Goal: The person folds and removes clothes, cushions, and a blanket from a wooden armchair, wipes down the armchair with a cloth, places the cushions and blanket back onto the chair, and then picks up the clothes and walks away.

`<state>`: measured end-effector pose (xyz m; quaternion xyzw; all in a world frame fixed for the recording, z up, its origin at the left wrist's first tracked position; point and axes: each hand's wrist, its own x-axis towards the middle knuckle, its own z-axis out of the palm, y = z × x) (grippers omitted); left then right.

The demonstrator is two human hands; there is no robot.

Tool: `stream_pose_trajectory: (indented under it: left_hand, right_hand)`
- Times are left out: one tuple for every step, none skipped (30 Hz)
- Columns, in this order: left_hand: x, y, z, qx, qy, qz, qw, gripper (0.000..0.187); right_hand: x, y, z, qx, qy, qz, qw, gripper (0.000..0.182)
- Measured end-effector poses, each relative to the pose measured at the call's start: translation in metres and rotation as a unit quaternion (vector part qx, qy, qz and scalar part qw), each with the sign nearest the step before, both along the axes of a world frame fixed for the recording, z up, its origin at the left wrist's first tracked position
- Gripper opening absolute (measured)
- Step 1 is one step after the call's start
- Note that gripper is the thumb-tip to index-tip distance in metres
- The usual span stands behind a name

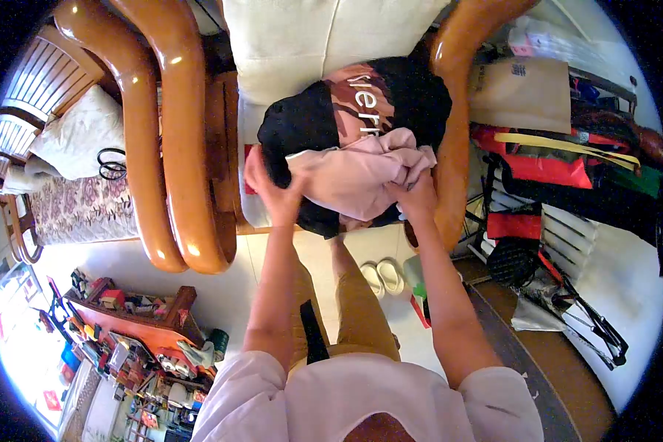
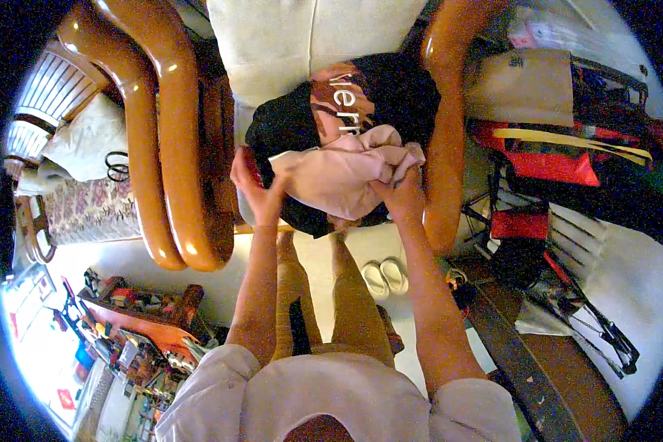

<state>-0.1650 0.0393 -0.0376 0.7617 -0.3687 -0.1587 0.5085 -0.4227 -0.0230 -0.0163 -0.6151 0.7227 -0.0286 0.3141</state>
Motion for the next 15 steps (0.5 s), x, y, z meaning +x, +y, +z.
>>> stream_pose_trajectory:
  left_hand:
    - [0.009,0.008,-0.024,-0.015,0.187,0.075,0.979,0.07]
    - [0.02,0.014,-0.052,-0.032,0.367,0.147,0.918,0.059]
    - [0.036,0.019,-0.082,-0.034,0.367,0.151,0.917,0.059]
    - [0.054,0.022,-0.111,0.034,0.441,0.147,0.885,0.051]
    - [0.062,0.013,-0.123,0.065,0.477,0.146,0.864,0.047]
    - [0.07,0.004,-0.134,0.097,0.512,0.145,0.841,0.044]
    - [0.071,-0.008,-0.131,0.063,0.563,0.1,0.818,0.044]
    - [0.072,-0.02,-0.128,0.035,0.613,0.055,0.787,0.045]
    - [0.074,-0.033,-0.13,0.018,0.645,0.018,0.764,0.045]
    - [0.072,-0.042,-0.134,0.013,0.66,-0.018,0.751,0.044]
    - [0.07,-0.051,-0.137,0.016,0.668,-0.055,0.742,0.044]
    - [0.065,-0.055,-0.139,0.042,0.66,-0.092,0.745,0.044]
    - [0.061,-0.054,-0.139,0.068,0.649,-0.13,0.747,0.044]
    - [0.054,-0.047,-0.138,0.095,0.632,-0.168,0.75,0.044]
    - [0.05,-0.04,-0.129,0.124,0.611,-0.206,0.754,0.043]
  right_hand:
    - [-0.002,0.003,-0.002,0.003,0.032,-0.025,0.999,0.1]
    - [-0.004,0.007,-0.003,0.002,0.032,-0.021,0.999,0.1]
    - [-0.006,0.014,-0.003,-0.056,-0.017,-0.034,0.998,0.102]
    - [-0.007,0.02,-0.003,-0.112,-0.066,-0.046,0.99,0.103]
    - [-0.005,0.028,0.0,-0.154,0.042,-0.011,0.987,0.103]
    - [0.003,0.026,0.006,-0.155,0.042,-0.005,0.987,0.103]
    - [0.012,0.024,0.018,-0.189,0.021,0.015,0.982,0.102]
    - [0.016,0.022,0.024,-0.222,0.001,0.034,0.975,0.102]
    - [0.015,0.019,0.023,-0.222,0.004,0.037,0.974,0.102]
    - [0.015,0.014,0.021,-0.17,-0.016,0.041,0.985,0.1]
    - [0.014,0.007,0.017,-0.117,-0.036,0.045,0.991,0.097]
    - [0.013,0.001,0.012,-0.117,-0.033,0.047,0.991,0.097]
    - [0.011,-0.004,0.007,-0.043,-0.012,0.03,0.999,0.095]
    - [0.006,-0.008,0.001,0.031,0.006,0.012,0.999,0.093]
    - [-0.004,-0.013,-0.015,0.07,0.03,-0.01,0.997,0.089]
